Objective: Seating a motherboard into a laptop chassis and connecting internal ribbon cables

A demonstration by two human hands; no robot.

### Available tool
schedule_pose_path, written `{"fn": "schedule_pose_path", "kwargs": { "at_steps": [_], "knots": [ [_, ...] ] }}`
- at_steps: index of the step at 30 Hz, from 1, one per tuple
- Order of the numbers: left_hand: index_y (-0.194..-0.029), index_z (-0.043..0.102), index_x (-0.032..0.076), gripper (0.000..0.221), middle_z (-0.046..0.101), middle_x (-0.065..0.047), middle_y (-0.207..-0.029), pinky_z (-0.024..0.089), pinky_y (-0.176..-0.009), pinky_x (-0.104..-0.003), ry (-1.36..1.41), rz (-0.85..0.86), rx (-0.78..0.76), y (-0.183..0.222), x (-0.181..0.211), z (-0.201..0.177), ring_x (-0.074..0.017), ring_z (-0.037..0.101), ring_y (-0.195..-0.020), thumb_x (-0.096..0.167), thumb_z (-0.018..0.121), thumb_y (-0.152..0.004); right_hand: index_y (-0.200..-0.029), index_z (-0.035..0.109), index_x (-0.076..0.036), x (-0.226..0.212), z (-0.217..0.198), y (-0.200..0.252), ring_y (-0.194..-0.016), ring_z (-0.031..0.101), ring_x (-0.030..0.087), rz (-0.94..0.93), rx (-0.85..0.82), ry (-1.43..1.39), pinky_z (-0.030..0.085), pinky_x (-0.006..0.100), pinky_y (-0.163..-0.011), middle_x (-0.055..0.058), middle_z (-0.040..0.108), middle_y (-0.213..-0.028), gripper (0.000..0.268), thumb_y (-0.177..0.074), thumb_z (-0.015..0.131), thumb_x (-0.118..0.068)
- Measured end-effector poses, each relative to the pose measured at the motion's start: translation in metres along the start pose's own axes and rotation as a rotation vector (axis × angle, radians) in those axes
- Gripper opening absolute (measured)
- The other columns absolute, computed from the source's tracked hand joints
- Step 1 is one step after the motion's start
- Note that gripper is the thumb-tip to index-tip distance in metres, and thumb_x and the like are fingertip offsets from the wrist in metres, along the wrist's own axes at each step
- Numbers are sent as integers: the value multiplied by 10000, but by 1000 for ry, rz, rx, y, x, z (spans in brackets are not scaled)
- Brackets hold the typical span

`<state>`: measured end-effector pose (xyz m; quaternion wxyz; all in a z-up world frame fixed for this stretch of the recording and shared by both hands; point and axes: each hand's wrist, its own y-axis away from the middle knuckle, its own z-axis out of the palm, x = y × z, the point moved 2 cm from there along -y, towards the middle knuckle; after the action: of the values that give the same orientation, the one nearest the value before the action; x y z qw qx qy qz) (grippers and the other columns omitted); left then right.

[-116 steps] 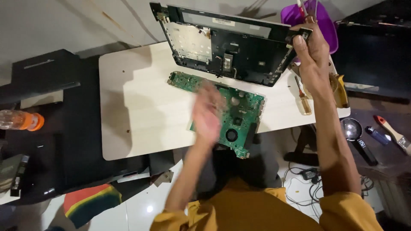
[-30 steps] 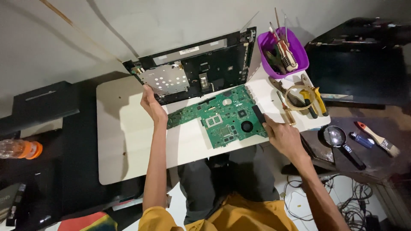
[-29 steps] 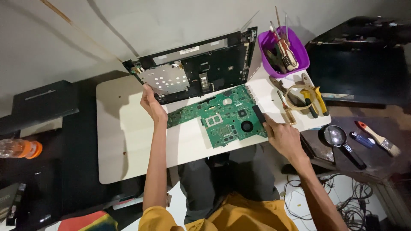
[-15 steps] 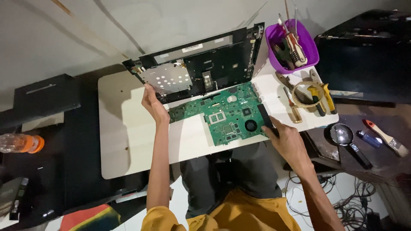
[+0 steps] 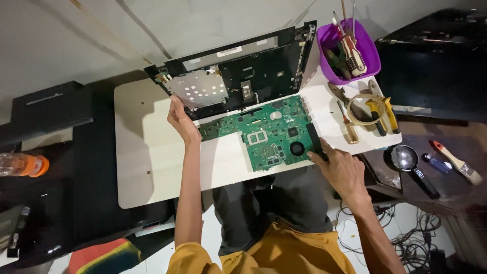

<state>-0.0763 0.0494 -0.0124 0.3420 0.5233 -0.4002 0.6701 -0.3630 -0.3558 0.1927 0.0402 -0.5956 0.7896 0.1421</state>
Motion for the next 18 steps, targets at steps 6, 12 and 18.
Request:
{"fn": "schedule_pose_path", "kwargs": {
  "at_steps": [6, 12, 18],
  "knots": [
    [-1311, 733, 131, 481, 655, -102, -1271, 78, -1317, -667, 9, 4, 10, 3, 3, 0, -341, 466, -1464, 537, 533, -1149, -1424, 698, -175, -1, -11, -10, -608, 763, 300, 61, 18, 45, 598, 386, -533, 131, 793, -788, 669, -1032, 497, -678],
    [-1121, 760, 111, 472, 645, -50, -998, 212, -1309, -595, 45, 40, 15, 16, 31, 7, -210, 631, -1271, 507, 506, -1154, -1308, 750, -121, -37, -8, -71, -705, 760, 346, -294, 250, -209, 604, 500, -601, 126, 768, -913, 377, -991, 740, -325],
    [-943, 719, 197, 423, 611, 74, -888, 337, -1241, -463, 29, 63, -11, 30, 60, 11, -16, 567, -1070, 494, 512, -1162, -1343, 675, 10, -83, 26, -133, -864, 755, 410, -565, 66, -851, 624, 531, -725, 274, 735, -1056, 307, -1040, 646, -31]
  ]
}}
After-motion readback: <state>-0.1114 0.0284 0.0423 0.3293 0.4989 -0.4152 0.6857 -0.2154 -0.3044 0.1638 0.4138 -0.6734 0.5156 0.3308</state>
